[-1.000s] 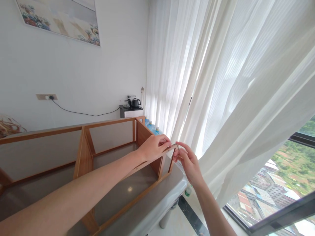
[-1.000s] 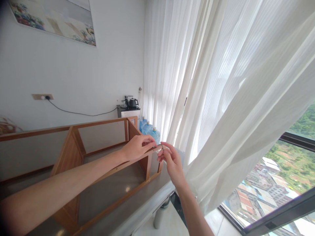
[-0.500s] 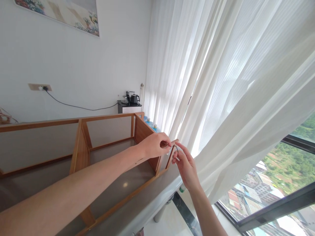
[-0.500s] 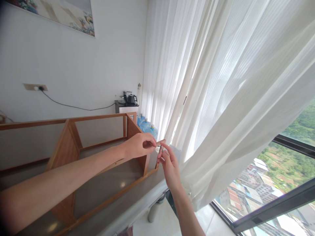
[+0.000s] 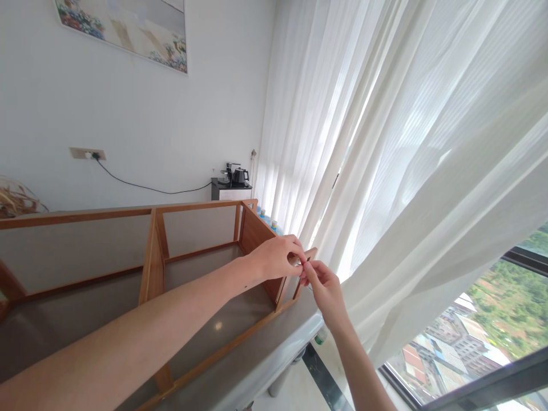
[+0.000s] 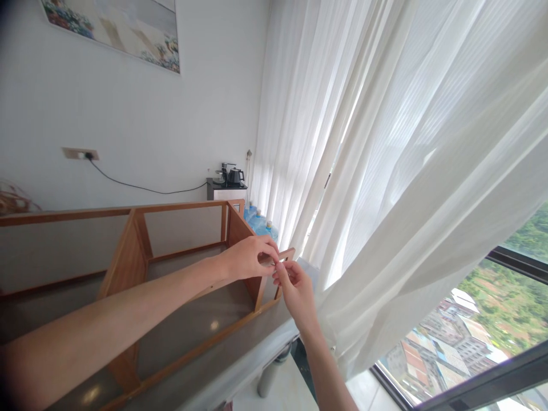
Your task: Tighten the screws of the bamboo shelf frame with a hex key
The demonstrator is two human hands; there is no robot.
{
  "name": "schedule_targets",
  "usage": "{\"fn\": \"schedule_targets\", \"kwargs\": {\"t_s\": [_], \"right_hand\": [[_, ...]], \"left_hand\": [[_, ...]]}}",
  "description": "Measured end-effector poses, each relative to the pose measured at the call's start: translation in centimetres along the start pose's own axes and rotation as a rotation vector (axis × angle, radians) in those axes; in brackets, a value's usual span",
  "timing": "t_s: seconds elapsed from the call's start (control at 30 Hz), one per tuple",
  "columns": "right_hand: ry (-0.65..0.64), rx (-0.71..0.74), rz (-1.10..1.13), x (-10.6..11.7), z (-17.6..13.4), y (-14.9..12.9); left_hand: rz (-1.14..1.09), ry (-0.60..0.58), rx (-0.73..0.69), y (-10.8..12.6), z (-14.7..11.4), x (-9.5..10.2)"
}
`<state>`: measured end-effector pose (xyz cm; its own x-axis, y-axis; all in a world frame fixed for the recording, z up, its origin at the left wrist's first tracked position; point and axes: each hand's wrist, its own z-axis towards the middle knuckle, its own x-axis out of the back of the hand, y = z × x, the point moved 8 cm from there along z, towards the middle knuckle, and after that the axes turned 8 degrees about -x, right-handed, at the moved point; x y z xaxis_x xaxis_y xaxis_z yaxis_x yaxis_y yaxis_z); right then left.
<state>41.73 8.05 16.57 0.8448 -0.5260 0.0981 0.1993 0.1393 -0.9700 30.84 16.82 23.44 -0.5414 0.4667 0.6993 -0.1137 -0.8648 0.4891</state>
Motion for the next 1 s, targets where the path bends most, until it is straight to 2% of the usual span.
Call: {"fn": "schedule_targets", "kwargs": {"t_s": [0.2, 0.4, 0.67, 1.0], "right_hand": [[-0.036, 0.005, -0.044, 0.1, 0.2, -0.1], [0.076, 0.071, -0.056, 0.6, -0.5, 0.4], [0.245, 0.105, -0.213, 1.2, -1.2, 0.5], [0.255, 0.119, -0.328, 0.8, -1.5, 0.0]], "left_hand": [[0.0, -0.004, -0.004, -0.1, 0.1, -0.1], [0.009, 0.022, 0.018, -0.6, -0.1, 0.0], [0.016, 0.021, 0.15, -2.6, -0.1, 0.1], [-0.078, -0.091, 0.07, -3.0, 0.0, 1.0]]}}
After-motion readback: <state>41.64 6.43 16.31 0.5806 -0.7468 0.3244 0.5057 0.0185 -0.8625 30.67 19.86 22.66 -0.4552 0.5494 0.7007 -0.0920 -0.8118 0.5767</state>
